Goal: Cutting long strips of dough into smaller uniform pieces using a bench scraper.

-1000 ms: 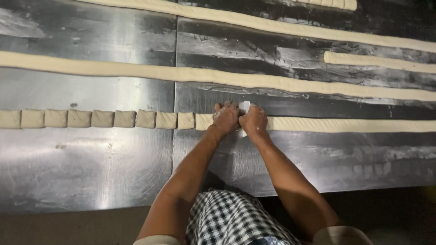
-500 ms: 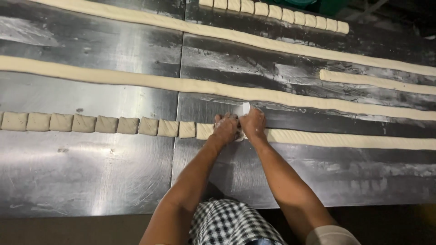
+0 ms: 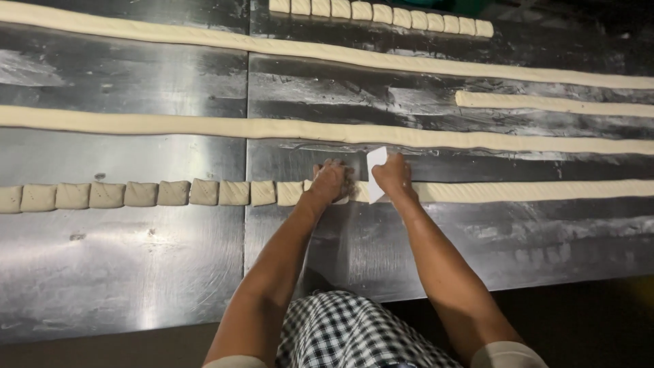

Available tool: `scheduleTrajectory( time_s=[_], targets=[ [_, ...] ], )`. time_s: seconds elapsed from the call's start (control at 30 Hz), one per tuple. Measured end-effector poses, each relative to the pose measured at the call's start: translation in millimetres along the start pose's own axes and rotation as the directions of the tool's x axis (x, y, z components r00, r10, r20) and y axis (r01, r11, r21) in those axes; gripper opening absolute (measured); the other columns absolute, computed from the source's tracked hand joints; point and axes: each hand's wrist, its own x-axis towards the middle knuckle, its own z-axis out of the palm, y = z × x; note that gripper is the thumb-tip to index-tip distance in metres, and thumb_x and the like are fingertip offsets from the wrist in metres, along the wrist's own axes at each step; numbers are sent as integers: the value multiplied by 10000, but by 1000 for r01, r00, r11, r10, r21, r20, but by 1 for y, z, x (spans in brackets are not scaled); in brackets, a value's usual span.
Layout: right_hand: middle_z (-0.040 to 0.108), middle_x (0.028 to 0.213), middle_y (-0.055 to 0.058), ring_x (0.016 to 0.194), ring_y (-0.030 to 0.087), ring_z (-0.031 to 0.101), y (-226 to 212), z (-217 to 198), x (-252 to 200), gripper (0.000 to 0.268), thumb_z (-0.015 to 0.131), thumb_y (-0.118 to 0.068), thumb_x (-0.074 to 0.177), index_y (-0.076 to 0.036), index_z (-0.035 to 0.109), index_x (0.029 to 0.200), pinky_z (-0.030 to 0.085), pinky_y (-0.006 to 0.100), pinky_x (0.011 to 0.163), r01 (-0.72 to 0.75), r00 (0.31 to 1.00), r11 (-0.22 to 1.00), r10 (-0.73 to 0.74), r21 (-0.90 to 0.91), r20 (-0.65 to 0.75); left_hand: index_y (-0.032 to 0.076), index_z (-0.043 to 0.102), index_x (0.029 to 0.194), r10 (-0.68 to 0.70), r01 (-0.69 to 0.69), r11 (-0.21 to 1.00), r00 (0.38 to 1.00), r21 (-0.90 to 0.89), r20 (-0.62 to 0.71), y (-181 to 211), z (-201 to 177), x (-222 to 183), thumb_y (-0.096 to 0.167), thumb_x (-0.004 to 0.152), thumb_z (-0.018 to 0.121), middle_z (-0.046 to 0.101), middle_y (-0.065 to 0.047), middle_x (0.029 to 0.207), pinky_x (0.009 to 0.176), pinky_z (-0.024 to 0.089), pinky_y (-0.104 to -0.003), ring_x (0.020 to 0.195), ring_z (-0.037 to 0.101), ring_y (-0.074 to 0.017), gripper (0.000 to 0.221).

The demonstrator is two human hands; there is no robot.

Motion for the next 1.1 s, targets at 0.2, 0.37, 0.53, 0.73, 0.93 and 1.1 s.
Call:
scheduleTrajectory(
  time_s=[0.2, 0.37, 0.53, 0.73, 0.93, 1.1],
  targets=[
    [742, 928, 264, 945, 450, 713, 25, 5, -13, 260, 618, -105, 745, -16, 771, 935, 565, 506, 831, 11, 993, 999, -7, -34, 122, 200, 745, 1163, 4, -19, 992, 993, 128, 116, 15, 36, 20, 329, 820, 799, 610, -100, 1294, 979, 367, -644, 1267, 503, -353, 370],
    [755, 945, 234, 933, 410, 741, 2, -8, -30, 228, 648, -120, 793, -31, 765, 968, 585, 487, 806, 3, 990, 1000, 0, -22, 140, 235, 788, 1098, -18, 12, 995, 998, 100, 61, 22, 38, 16, 288, 803, 810, 643, -40, 1273, 1039, 341, -645, 1270, 528, -308, 300],
    [756, 959, 226, 940, 392, 748, -3, -10, -32, 222, 683, -130, 825, -36, 754, 1013, 588, 482, 797, -33, 983, 998, 43, -54, 181, 276, 780, 1100, -91, 76, 989, 989, 125, 115, 46, 12, 11, 292, 722, 836, 630, -14, 1264, 1031, 328, -620, 1259, 522, -274, 382],
    [751, 968, 238, 953, 423, 723, 10, 2, -33, 227, 686, -146, 830, -61, 763, 1025, 579, 502, 813, -15, 984, 993, 36, -119, 175, 286, 800, 1049, -82, 66, 988, 991, 142, 107, 55, 3, 8, 275, 737, 810, 636, -23, 1247, 978, 335, -603, 1252, 508, -285, 313],
    [725, 956, 273, 947, 466, 695, 19, 29, -26, 271, 710, -122, 745, -5, 744, 988, 546, 545, 846, 81, 995, 976, -67, -202, 76, 286, 798, 1071, 11, -11, 993, 1000, 117, 3, 41, 19, 3, 265, 808, 746, 668, -20, 1161, 965, 349, -595, 1207, 544, -277, 269],
    [720, 1007, 266, 996, 490, 674, 7, 27, -5, 266, 726, -150, 740, -11, 742, 967, 531, 551, 871, 78, 995, 981, -66, -176, 74, 244, 791, 1026, -41, 36, 997, 996, 71, 83, 62, -12, 4, 311, 751, 781, 665, -44, 1096, 889, 330, -600, 1150, 546, -298, 284]
  ],
)
